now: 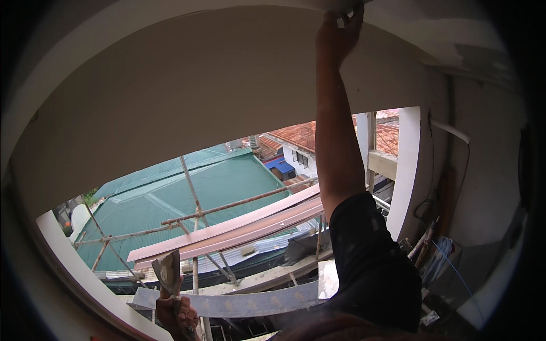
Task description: The person applies plaster to a ceiling using a hawk and trowel while standing on scaffolding. They repeatedly scoop plaster from the hawk and spread it onto the ceiling surface, smoothing it with the trowel.
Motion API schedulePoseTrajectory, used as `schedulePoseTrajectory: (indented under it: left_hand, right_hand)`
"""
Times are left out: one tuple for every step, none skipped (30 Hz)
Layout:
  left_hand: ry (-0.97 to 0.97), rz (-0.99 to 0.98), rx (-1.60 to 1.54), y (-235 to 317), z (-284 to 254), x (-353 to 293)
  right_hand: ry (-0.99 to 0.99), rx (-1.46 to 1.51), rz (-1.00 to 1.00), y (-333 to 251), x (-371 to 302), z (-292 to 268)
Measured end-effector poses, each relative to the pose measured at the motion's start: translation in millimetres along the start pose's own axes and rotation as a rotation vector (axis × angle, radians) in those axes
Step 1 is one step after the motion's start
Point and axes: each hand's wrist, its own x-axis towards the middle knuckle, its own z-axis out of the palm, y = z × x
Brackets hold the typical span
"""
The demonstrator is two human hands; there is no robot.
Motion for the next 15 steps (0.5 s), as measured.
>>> schedulePoseTrajectory:
  left_hand:
    - [0.010, -0.007, 0.004, 6.2, 4.1, -4.4]
    - [0.021, -0.015, 0.008, 11.8, 6.0, -7.6]
    - [0.027, -0.013, -0.009, 16.6, 5.6, -9.2]
    - [0.039, -0.005, -0.023, 21.7, 4.5, -11.7]
    - [0.050, 0.002, -0.038, 27.3, 2.6, -14.3]
    - [0.200, -0.010, 0.030, 34.2, 0.2, -14.7]
    - [0.350, -0.022, 0.097, 42.6, -3.3, -14.0]
    - [0.501, -0.035, 0.165, 51.6, -7.9, -12.3]
    - [0.208, -0.118, 0.111, 64.4, -29.6, -10.5]
    - [-0.083, -0.194, 0.059, 79.6, -65.6, -11.1]
    - [-0.218, -0.224, 0.025, 88.0, -75.6, -14.2]
    - [-0.354, -0.259, -0.004, 93.8, -74.1, -14.8]
    - [-0.335, -0.252, -0.012, 98.8, -72.2, -18.8]
    - [-0.316, -0.244, -0.020, 103.3, -69.6, -23.5]
    - [-0.105, -0.166, 0.093, 103.3, -51.0, -29.5]
  right_hand:
    - [0.011, 0.014, -0.031, -6.7, -8.6, 8.7]
    - [0.006, 0.007, -0.017, -14.0, -17.7, 17.3]
    - [0.001, -0.001, -0.006, -27.3, -26.8, 24.4]
    - [-0.005, -0.008, 0.012, -39.4, -38.8, 32.4]
    - [-0.012, -0.050, 0.047, -52.5, -49.2, 40.6]
    - [-0.012, -0.032, 0.028, -59.0, -56.7, 47.6]
    - [-0.013, -0.015, 0.010, -64.7, -63.9, 54.7]
    - [-0.014, 0.002, -0.008, -70.8, -71.2, 61.6]
    - [-0.016, 0.006, -0.007, -80.3, -76.8, 68.3]
    - [-0.003, -0.017, -0.019, -89.3, -83.8, 75.9]
    - [0.006, -0.039, -0.032, -98.6, -92.6, 84.8]
    - [0.017, -0.064, -0.047, -107.9, -100.0, 92.0]
    - [-0.007, 0.009, 0.009, -121.1, -108.3, 97.7]
    - [-0.006, 0.012, -0.009, -127.7, -115.2, 105.0]
    - [-0.007, 0.014, -0.028, -134.3, -121.8, 112.3]
